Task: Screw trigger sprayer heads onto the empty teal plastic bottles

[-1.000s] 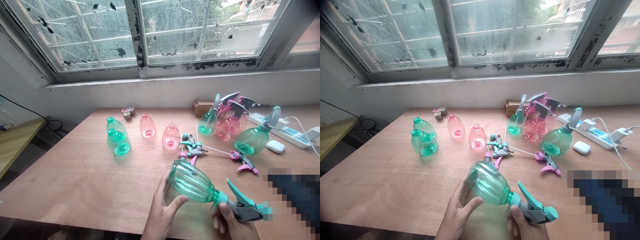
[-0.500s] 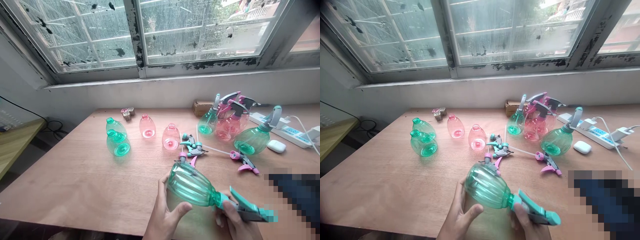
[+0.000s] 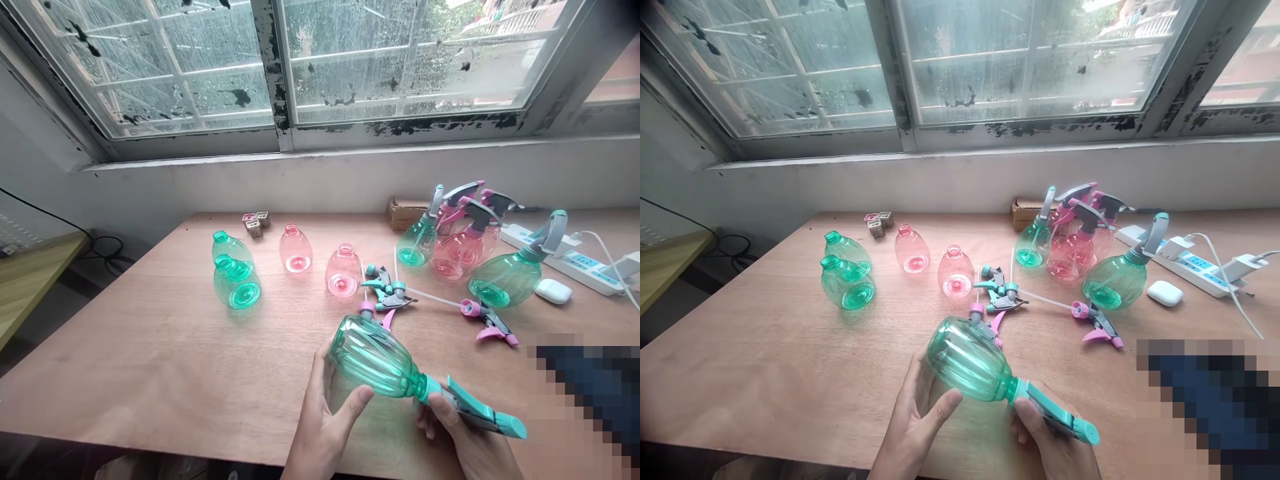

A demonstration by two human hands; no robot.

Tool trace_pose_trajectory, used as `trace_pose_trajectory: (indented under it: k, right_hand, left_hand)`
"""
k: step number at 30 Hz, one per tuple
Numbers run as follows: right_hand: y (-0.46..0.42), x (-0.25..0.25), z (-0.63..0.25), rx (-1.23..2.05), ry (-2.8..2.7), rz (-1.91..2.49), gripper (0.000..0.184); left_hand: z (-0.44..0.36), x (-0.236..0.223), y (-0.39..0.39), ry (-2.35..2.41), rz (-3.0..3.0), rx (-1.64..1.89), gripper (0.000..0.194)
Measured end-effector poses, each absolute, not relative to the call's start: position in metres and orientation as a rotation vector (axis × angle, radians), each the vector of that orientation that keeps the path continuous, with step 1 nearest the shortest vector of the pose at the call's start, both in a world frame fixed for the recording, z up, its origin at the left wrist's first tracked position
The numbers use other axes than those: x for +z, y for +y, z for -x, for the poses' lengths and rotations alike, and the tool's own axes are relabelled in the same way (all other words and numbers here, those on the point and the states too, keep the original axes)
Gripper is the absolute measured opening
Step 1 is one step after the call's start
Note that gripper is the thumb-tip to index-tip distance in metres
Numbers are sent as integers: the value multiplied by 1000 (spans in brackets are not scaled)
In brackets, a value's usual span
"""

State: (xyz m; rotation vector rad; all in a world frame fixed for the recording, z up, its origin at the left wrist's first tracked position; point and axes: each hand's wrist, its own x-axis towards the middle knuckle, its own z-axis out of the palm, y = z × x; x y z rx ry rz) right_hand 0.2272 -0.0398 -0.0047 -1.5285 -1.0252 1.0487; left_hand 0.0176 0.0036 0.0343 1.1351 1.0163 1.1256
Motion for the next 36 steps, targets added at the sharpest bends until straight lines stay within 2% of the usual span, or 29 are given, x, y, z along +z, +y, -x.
trace_pose_trajectory:
  k: [2,5,6,12,19,22,26,29,32,36]
  right_hand:
    - [-37,-5,-231,1006,-1096,1497,53]
    - [-31,-5,-235,973,-1274,1344,28]
    - [-29,-6,-235,955,-1324,1298,27]
    - [-30,-15,-236,1025,-1452,1217,34]
    - [-29,-24,-232,1347,-1327,1193,30]
    - [-23,-17,-228,1421,-1281,1222,43]
    - [-16,-1,-214,1482,-1216,1266,47]
    - [-12,5,-198,1414,-1117,1238,47]
    - [-9,8,-190,1251,-971,1221,46]
    - [4,33,-217,906,-873,1387,53]
  left_hand:
    - [-19,33,2,1016,-1098,1181,77]
    - [-20,32,1,1001,-1024,1240,89]
    - [-20,33,2,1002,-1000,1259,89]
    - [-20,37,5,1254,-874,1317,62]
    - [-13,27,11,1248,-928,1296,57]
    - [-10,23,11,1250,-897,1311,56]
    - [-8,23,10,1266,-846,1355,53]
    - [-9,26,10,1281,-808,1376,54]
    - [-14,28,9,1262,-760,1406,63]
    - [-22,25,9,1175,-792,1476,74]
